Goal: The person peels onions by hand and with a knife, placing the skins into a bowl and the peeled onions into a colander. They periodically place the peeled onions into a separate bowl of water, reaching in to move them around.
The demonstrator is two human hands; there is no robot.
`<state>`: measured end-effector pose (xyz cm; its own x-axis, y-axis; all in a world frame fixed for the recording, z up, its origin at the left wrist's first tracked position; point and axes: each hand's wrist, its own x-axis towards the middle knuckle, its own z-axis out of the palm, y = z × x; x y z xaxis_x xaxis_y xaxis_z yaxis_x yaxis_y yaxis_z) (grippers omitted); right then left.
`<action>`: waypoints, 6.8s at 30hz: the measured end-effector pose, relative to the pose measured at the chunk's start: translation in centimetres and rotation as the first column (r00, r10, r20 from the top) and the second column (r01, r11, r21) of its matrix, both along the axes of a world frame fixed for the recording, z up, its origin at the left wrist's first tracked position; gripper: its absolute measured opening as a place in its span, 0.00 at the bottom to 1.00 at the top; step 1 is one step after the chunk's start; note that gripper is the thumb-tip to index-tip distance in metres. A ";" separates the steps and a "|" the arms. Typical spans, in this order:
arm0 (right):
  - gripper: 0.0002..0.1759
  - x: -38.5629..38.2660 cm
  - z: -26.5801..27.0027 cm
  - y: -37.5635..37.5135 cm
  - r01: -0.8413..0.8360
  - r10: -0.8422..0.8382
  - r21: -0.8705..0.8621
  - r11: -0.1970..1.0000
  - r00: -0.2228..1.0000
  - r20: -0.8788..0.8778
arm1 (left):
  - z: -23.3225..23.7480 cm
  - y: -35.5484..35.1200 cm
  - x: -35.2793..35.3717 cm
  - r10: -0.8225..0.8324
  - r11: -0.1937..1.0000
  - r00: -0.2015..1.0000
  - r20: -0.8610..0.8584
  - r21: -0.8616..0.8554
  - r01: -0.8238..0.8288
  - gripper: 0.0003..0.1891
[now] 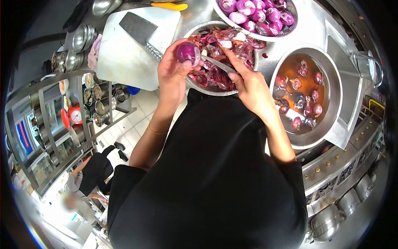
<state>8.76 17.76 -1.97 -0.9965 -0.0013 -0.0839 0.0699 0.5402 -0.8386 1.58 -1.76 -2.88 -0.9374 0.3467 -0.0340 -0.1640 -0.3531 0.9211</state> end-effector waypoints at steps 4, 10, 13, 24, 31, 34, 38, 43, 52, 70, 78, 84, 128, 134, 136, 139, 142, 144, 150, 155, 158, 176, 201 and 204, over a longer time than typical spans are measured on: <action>0.22 0.0 0.9 -0.2 0.054 -0.043 -0.112 0.992 0.995 0.090 | 0.7 -0.4 -0.9 -0.119 0.963 0.985 0.124 0.256 0.084 0.25; 0.21 0.8 1.1 -0.2 0.081 -0.085 0.061 0.995 0.994 0.067 | 1.4 0.4 -3.5 -0.196 0.961 0.957 0.215 0.239 0.143 0.22; 0.30 2.2 1.6 -0.4 0.119 -0.121 0.113 0.986 0.993 0.010 | 2.1 2.6 -6.9 -0.298 0.944 0.954 -0.004 -0.150 0.294 0.22; 0.36 12.0 4.5 1.7 0.657 -0.657 0.031 0.753 0.748 0.099 | 0.1 23.6 -16.2 -0.674 0.625 0.428 -0.602 -0.774 -0.106 0.28; 0.18 22.2 3.3 8.4 0.888 -0.859 0.000 0.460 0.445 0.253 | -0.7 29.9 -11.5 -0.631 0.708 0.166 -0.758 -0.650 -0.276 0.22; 0.18 27.8 -0.1 12.3 0.960 -0.957 -0.148 0.240 0.259 0.131 | 0.5 31.6 -1.2 -0.836 0.545 0.238 -0.494 -0.797 0.261 0.17; 0.20 33.4 0.1 17.8 0.970 -0.969 0.006 0.242 0.241 0.052 | -2.5 35.8 9.3 -0.907 0.378 -0.081 -0.414 -0.883 0.278 0.23; 0.21 37.5 0.5 22.5 0.958 -0.959 0.036 0.283 0.283 0.005 | -5.7 40.2 13.5 -0.951 0.255 -0.177 -0.255 -0.967 0.021 0.29; 0.20 37.7 -0.5 26.3 0.913 -0.916 -0.086 0.398 0.401 0.015 | 0.3 39.5 11.8 -0.903 0.360 0.425 -0.062 -0.648 0.671 0.16; 0.20 34.2 0.4 27.9 0.732 -0.747 -0.170 0.660 0.662 -0.053 | 0.0 33.6 12.5 -0.623 0.646 0.541 0.564 -0.018 0.763 0.22; 0.21 34.5 0.0 27.9 0.730 -0.746 -0.172 0.661 0.664 -0.046 | -3.1 32.0 12.1 -0.584 0.564 0.691 0.426 -0.399 0.723 0.12; 0.21 34.3 0.4 27.7 0.717 -0.733 -0.173 0.675 0.679 -0.049 | -2.3 32.3 11.9 -0.601 0.489 0.594 0.535 -0.342 0.803 0.15; 0.19 22.9 1.7 16.2 0.416 -0.482 -0.640 0.646 0.873 0.081 | 2.9 25.1 15.6 -0.422 0.883 0.894 -0.151 -0.292 0.368 0.26; 0.19 22.2 2.5 14.9 0.420 -0.428 -0.683 0.598 0.887 0.172 | 1.9 23.5 14.9 -0.319 0.901 0.780 -0.538 -0.428 0.073 0.30; 0.19 21.9 2.6 14.2 0.430 -0.433 -0.663 0.612 0.884 0.174 | 1.8 22.8 14.9 -0.297 0.903 0.777 -0.556 -0.428 0.039 0.30; 0.18 21.0 2.7 13.2 0.427 -0.431 -0.671 0.606 0.885 0.173 | 1.5 21.7 15.3 -0.282 0.886 0.746 -0.603 -0.463 -0.039 0.30; 0.18 19.7 3.3 12.3 0.409 -0.401 -0.693 0.593 0.897 0.186 | 1.5 20.4 15.8 -0.283 0.895 0.710 -0.645 -0.443 -0.045 0.29; 0.19 18.9 3.7 11.7 0.388 -0.350 -0.735 0.556 0.912 0.217 | 2.1 19.1 15.0 -0.272 0.912 0.757 -0.595 -0.410 0.006 0.28; 0.23 14.9 4.0 8.0 0.340 -0.278 -0.771 0.538 0.935 0.218 | 2.6 14.2 10.4 -0.282 0.937 0.825 -0.490 -0.324 0.128 0.26; 0.28 9.7 3.6 3.0 0.355 -0.222 -0.861 0.365 0.931 0.290 | 2.5 10.0 5.6 -0.303 0.900 0.513 -0.803 -0.418 -0.123 0.26; 0.27 6.5 2.9 0.0 0.378 -0.282 -0.788 0.485 0.921 0.269 | 2.3 7.0 3.3 -0.274 0.947 0.893 -0.357 -0.265 0.185 0.24; 0.20 -1.3 1.4 -4.0 0.347 -0.233 -0.791 0.503 0.936 0.262 | 1.1 0.9 -2.6 -0.337 0.850 0.534 -0.775 -0.494 -0.181 0.26; 0.29 -3.4 -2.5 -0.2 0.387 0.025 -0.876 0.287 0.912 0.411 | 1.2 -1.8 -3.2 -0.190 0.953 0.972 0.137 0.263 0.149 0.26; 0.32 -3.2 -2.2 -1.6 0.276 0.007 -0.758 0.591 0.938 0.347 | 0.2 -3.0 -3.9 -0.262 0.913 0.957 0.126 0.352 0.203 0.26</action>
